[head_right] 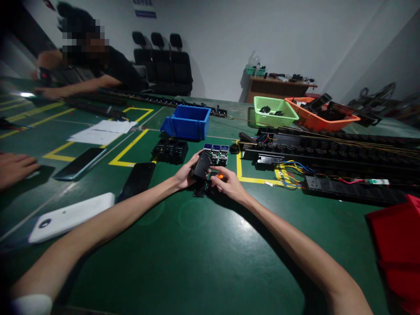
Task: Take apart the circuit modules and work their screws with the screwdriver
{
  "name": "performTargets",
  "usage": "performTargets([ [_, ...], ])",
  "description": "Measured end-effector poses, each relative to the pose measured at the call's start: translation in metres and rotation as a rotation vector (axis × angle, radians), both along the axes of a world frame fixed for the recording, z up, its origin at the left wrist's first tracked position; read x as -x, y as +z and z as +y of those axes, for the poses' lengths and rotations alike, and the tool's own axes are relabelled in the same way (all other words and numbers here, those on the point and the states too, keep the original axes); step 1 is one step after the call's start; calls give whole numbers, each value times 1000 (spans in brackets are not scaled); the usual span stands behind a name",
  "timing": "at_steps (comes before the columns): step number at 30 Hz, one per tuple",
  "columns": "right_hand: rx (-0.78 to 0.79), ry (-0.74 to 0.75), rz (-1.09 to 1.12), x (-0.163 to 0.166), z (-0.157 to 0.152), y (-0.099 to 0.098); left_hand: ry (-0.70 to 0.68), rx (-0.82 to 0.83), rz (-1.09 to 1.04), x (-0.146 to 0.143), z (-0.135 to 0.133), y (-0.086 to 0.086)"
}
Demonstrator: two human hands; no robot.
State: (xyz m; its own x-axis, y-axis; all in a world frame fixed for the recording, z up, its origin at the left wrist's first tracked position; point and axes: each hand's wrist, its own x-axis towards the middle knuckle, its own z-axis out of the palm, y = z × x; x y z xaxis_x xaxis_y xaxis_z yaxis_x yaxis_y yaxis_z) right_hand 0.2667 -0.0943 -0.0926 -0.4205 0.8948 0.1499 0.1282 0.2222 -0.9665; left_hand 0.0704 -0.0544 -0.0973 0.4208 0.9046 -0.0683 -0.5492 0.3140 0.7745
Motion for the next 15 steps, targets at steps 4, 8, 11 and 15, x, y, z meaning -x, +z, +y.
performTargets([
  [4,13,-39,81,-2,3,-1,-95,94,0,3,3,-1],
  [8,-6,-81,149,-5,8,1,-125,97,-19,4,2,0],
  [11,-78,-137,105,-9,10,2,-132,86,-41,5,1,2],
  [15,-199,-227,-41,-17,12,0,-91,135,-42,8,0,4],
])
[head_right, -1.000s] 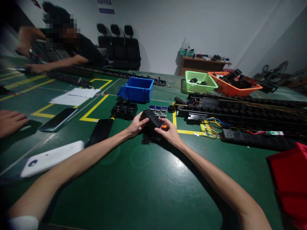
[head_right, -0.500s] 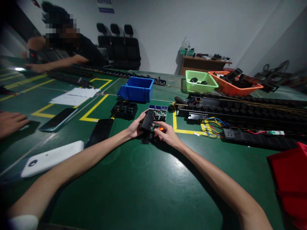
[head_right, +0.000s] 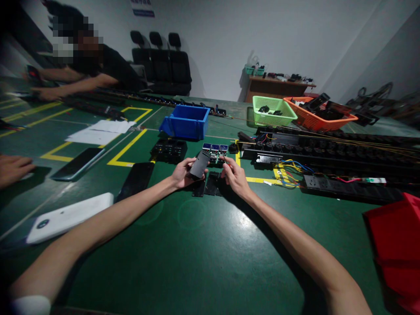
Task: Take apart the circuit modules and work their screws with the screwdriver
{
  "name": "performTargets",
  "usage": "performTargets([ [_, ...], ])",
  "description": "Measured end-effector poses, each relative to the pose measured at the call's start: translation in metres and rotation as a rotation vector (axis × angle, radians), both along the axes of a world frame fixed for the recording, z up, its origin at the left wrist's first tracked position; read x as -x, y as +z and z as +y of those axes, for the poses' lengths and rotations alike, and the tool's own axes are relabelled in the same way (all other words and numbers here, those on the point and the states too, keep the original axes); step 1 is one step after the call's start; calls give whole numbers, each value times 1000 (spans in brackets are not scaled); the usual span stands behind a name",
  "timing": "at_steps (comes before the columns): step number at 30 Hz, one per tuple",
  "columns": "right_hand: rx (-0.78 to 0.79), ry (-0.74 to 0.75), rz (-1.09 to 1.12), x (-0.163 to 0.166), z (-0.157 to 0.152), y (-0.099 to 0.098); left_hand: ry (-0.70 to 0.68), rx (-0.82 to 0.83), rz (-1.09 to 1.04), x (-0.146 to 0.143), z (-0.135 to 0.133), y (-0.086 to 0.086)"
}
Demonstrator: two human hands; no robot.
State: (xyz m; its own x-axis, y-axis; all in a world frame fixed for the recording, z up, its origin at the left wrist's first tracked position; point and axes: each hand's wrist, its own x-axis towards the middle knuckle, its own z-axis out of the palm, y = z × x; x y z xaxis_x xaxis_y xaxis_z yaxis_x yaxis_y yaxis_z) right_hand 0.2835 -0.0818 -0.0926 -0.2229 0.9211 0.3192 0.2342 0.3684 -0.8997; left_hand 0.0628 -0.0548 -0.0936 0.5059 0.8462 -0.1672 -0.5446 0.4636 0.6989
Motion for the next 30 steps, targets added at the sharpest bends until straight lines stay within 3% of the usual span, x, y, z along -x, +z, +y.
performTargets([
  [4,-144,-101,-163,-9,4,-9,17,37,26,4,-2,3],
  [9,-232,-162,-204,-13,7,-18,25,8,-11,7,-5,7],
  [15,-339,-40,-292,-9,2,-16,-32,15,-67,7,-13,9],
  [22,-382,90,-462,-22,-9,-11,2,56,78,19,-21,2],
  [30,-358,84,-525,-23,-13,-15,39,87,73,18,-17,1],
])
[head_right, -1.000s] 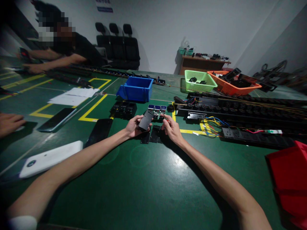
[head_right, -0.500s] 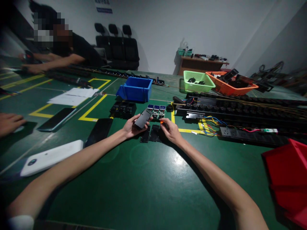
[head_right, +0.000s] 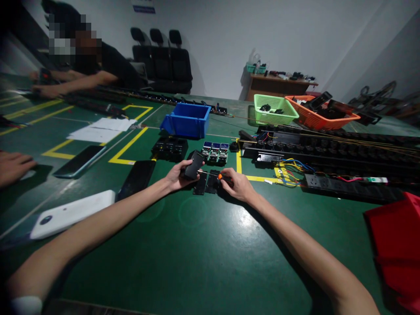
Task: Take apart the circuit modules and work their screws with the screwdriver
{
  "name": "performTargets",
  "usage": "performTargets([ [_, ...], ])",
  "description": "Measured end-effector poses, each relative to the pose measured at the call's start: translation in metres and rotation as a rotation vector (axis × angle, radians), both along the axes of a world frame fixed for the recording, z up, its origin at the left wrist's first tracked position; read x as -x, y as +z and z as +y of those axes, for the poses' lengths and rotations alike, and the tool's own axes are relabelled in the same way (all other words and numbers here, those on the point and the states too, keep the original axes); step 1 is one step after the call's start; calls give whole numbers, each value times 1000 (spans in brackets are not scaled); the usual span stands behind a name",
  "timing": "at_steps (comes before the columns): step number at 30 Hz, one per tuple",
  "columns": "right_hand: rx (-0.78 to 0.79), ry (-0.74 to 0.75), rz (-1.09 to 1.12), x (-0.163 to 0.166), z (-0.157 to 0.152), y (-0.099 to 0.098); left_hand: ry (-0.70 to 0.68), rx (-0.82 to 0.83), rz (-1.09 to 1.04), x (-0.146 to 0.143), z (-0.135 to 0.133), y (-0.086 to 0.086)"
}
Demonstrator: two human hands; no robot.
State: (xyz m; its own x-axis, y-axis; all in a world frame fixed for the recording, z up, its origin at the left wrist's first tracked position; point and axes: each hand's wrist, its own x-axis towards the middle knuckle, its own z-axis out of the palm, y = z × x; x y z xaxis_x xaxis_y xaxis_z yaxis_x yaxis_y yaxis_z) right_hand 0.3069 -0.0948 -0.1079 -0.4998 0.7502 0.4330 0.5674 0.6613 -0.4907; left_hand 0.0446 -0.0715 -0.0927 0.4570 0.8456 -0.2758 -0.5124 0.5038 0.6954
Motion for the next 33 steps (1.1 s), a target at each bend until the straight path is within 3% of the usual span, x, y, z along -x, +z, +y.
performTargets([
  [9,10,-60,121,-3,2,2,50,-168,61,-2,2,-1],
  [20,215,-111,330,-2,6,10,93,-16,46,1,7,-2],
  [29,229,-109,352,-2,6,10,93,-40,53,1,6,-1],
  [33,233,-114,381,-1,7,10,102,-134,89,-2,1,0],
])
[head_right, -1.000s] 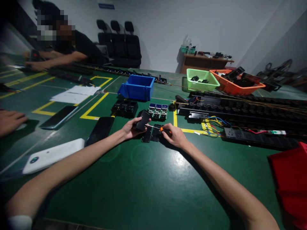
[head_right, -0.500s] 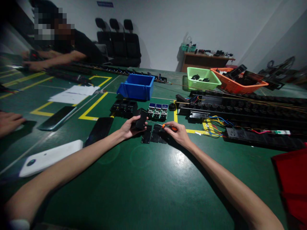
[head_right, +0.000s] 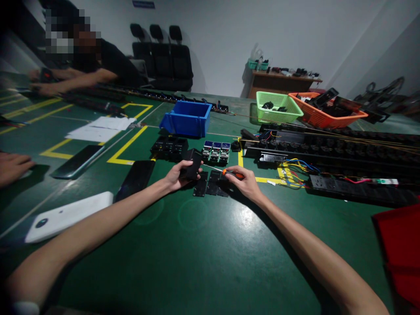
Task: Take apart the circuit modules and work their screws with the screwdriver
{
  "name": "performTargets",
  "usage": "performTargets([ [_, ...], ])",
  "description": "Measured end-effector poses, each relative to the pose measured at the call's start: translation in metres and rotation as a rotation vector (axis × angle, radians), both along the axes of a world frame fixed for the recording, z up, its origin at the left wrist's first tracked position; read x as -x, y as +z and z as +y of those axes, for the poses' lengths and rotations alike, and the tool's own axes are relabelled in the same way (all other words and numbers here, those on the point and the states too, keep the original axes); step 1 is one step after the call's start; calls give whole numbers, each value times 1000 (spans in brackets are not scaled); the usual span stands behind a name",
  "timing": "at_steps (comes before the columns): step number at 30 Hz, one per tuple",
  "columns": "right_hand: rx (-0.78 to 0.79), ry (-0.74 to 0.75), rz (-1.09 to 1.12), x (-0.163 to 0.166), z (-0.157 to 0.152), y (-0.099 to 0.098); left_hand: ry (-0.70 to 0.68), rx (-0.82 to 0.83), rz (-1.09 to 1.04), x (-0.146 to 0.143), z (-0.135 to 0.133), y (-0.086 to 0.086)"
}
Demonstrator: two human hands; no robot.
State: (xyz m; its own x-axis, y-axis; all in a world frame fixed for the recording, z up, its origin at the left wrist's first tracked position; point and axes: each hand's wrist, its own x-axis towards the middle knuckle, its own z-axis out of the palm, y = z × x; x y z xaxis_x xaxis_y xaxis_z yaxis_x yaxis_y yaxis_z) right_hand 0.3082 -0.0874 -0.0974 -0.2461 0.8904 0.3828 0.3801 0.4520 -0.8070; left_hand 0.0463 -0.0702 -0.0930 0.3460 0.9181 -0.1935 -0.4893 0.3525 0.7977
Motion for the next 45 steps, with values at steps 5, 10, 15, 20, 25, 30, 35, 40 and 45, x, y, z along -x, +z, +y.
performTargets([
  [5,17,-16,22,-1,1,0,-34,-231,37,-5,-8,3],
  [10,31,2,31,-1,2,-1,-90,-267,57,-5,-8,1],
  [15,50,6,51,-1,2,-2,-118,-205,43,-3,-4,2],
  [20,57,-1,50,-1,2,-1,-67,-209,95,-5,-4,2],
  [25,47,-14,37,-3,4,-2,101,-317,190,-12,-6,-3],
  [30,49,40,31,-5,7,-6,208,-433,264,-17,-7,-9],
  [35,98,45,108,-6,9,-9,218,-478,299,-16,-4,-14],
  [40,130,40,124,-8,10,-9,226,-492,303,-15,-2,-16],
  [45,140,21,137,-8,11,-6,226,-510,336,-16,-4,-14],
])
